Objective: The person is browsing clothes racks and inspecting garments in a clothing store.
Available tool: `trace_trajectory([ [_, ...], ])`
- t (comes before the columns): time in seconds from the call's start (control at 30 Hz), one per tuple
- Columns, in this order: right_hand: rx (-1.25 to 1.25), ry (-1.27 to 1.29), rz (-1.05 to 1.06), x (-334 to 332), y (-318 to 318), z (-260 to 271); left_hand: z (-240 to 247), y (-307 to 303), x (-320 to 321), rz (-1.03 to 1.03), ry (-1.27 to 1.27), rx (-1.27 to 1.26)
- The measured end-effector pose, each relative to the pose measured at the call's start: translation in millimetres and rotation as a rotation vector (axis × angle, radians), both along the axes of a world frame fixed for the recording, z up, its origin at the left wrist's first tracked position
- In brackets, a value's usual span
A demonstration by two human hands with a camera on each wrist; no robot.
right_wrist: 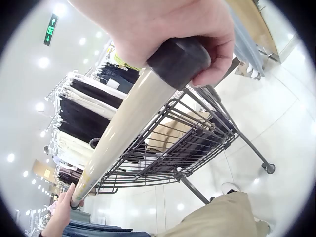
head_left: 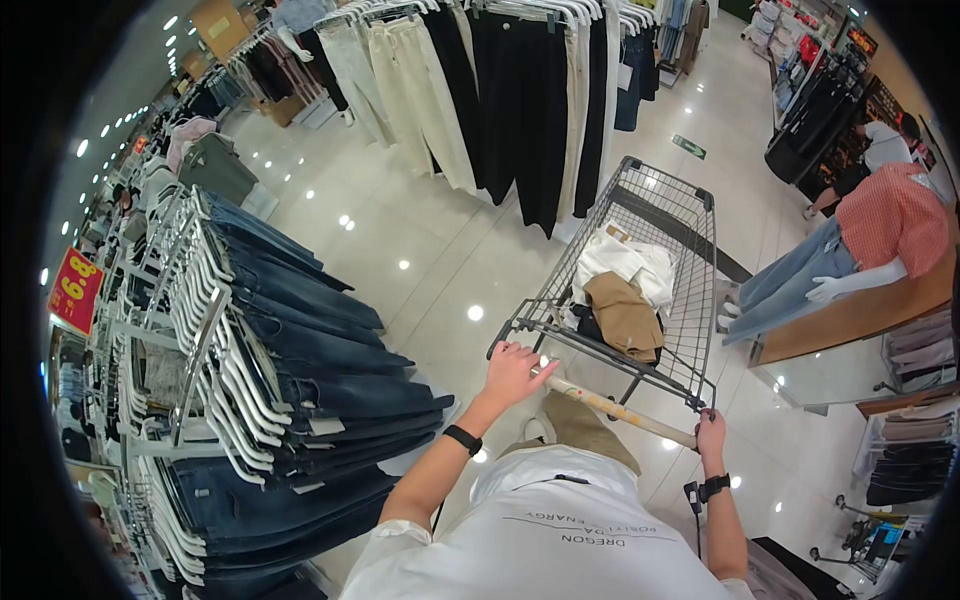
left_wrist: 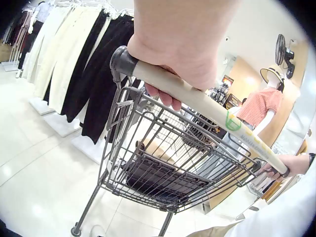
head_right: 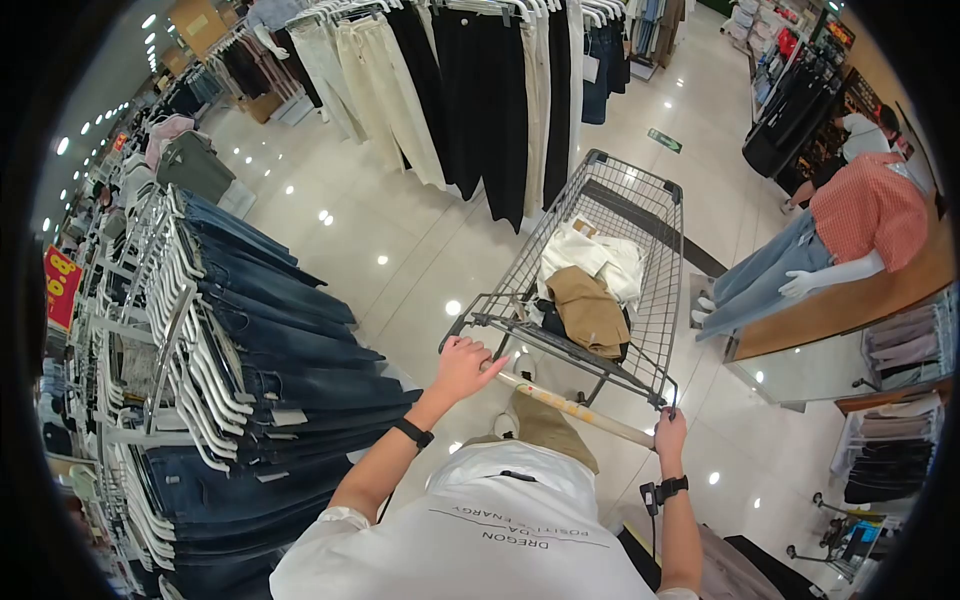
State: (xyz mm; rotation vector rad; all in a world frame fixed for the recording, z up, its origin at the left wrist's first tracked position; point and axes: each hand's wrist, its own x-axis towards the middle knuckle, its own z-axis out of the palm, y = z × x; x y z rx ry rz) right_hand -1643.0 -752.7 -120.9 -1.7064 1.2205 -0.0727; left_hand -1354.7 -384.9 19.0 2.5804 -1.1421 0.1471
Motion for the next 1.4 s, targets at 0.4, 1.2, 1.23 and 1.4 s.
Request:
trace_trajectory([
  [0.4,0.043,-0.082,0.028,-40.7,-14.5,17.7,29.2,18.9,-89.1,0.115,0.383,0.434],
  [1.2,0.091,-0.126,0.376,-2.3,-59.5,65.7,36.6,-33.3,-228.5,-0.023,0.434,0.315],
  [1.23,0.085,-0.138,0.389,-1.2,-60.1,65.7,39.0,-34.4,-234.0,-0.015,0.441,0.320],
  [1.4,0.102,-0.151,0.435,12.6,-69.3,68.4,45.8,-44.5,-250.3,0.059,0.340,0.202],
])
